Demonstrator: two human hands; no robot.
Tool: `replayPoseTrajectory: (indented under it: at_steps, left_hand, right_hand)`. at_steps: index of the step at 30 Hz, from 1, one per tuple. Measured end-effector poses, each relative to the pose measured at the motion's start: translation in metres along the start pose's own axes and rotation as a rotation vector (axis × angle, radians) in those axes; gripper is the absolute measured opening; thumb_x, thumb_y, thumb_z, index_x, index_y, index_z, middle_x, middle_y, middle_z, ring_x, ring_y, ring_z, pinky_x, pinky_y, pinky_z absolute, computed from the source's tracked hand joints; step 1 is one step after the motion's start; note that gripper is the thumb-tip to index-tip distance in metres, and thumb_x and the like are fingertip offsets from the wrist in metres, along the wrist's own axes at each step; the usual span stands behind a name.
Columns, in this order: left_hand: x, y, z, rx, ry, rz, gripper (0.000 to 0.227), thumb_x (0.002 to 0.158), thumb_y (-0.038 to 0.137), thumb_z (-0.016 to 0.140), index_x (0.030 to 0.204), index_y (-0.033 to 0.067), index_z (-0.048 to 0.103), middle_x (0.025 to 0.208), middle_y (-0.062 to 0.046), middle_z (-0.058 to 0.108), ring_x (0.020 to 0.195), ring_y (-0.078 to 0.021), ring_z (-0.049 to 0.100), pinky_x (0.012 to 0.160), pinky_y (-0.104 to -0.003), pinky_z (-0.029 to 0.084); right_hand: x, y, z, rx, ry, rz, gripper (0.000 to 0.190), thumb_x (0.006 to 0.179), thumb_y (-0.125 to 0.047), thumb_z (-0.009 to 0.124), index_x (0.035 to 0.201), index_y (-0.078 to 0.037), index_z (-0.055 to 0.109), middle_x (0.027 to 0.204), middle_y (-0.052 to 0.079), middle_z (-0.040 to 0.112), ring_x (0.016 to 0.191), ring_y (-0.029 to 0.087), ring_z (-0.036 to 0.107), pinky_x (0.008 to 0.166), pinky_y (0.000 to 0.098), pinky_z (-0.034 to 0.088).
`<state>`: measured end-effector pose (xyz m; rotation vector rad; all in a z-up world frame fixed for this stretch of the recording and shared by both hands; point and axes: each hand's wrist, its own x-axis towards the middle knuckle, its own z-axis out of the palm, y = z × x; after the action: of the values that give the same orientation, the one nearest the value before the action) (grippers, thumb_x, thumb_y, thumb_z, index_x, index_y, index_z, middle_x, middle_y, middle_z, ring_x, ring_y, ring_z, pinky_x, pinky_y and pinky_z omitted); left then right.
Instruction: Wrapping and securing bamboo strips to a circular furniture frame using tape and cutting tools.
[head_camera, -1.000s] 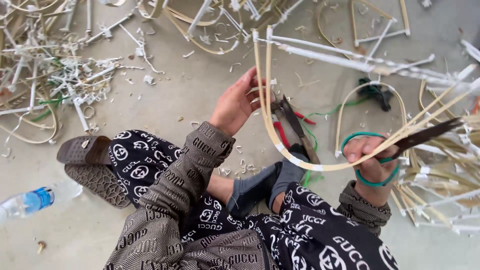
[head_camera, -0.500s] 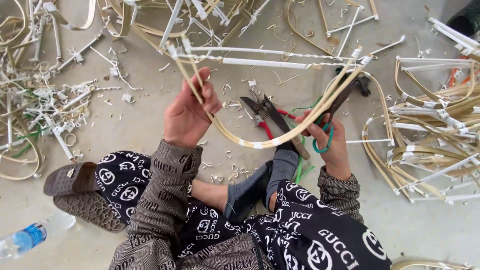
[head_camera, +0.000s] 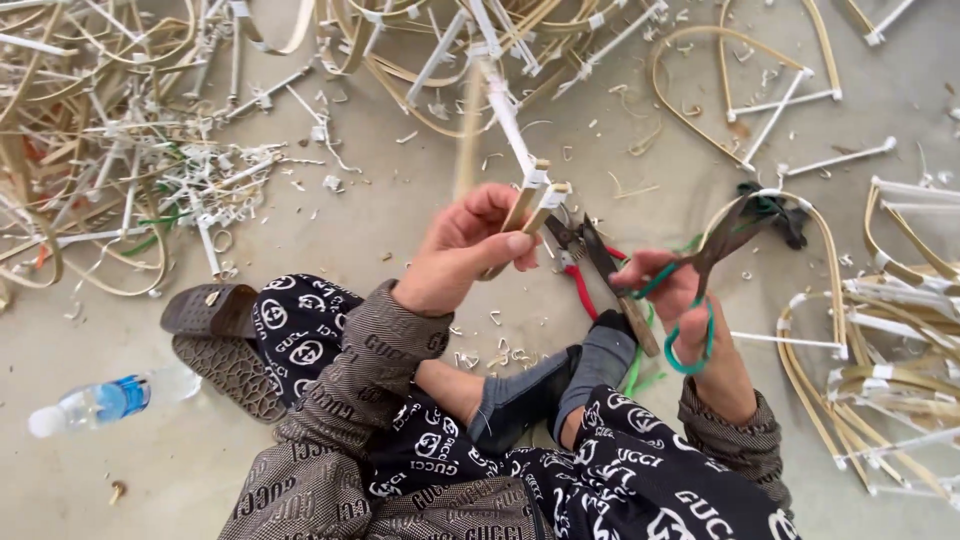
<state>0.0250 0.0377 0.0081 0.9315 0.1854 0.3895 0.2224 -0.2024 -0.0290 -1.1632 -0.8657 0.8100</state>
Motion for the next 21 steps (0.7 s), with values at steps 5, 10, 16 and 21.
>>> replayPoseTrajectory:
  at_steps: [5, 10, 16, 21]
  left_hand:
    - [-0.001, -0.023, 0.007, 0.084, 0.102, 0.116, 0.018, 0.105, 0.005, 0.067, 0.121, 0.0012, 0.060, 0.101, -0.005, 0.069, 0.087, -0.0115, 0.069, 0.072, -0.025, 0.055]
    - [-0.012, -0.018, 0.028, 0.017, 0.180, 0.088, 0.020, 0.102, 0.008, 0.068, 0.120, 0.0009, 0.061, 0.100, -0.007, 0.073, 0.081, -0.0117, 0.069, 0.066, -0.024, 0.054]
    - [-0.017, -0.012, 0.048, -0.084, 0.116, 0.013, 0.017, 0.104, 0.009, 0.068, 0.117, -0.0001, 0.063, 0.102, -0.010, 0.074, 0.088, -0.0126, 0.071, 0.075, -0.025, 0.057]
    - [-0.014, -0.009, 0.055, -0.027, 0.166, 0.005, 0.017, 0.102, 0.010, 0.069, 0.116, -0.0001, 0.064, 0.101, -0.003, 0.071, 0.090, -0.0086, 0.067, 0.077, -0.024, 0.056]
  right_hand:
    - [0.013, -0.054, 0.045, 0.162, -0.354, 0.294, 0.098, 0.087, -0.080, 0.056, 0.133, 0.006, 0.052, 0.110, 0.014, 0.060, 0.102, 0.026, 0.061, 0.098, 0.0442, 0.053]
    - [0.014, -0.031, 0.075, 0.255, -0.455, 0.411, 0.096, 0.083, -0.086, 0.053, 0.109, 0.007, 0.059, 0.088, 0.008, 0.054, 0.080, 0.021, 0.058, 0.078, 0.0388, 0.056]
    - [0.007, -0.003, 0.069, 0.321, -0.444, 0.314, 0.095, 0.081, -0.091, 0.047, 0.093, 0.003, 0.060, 0.077, 0.004, 0.052, 0.072, 0.018, 0.058, 0.067, 0.0325, 0.052]
    - [0.007, -0.009, 0.066, 0.292, -0.494, 0.290, 0.094, 0.081, -0.091, 0.046, 0.089, 0.001, 0.061, 0.075, 0.004, 0.053, 0.069, 0.018, 0.058, 0.062, 0.0315, 0.050]
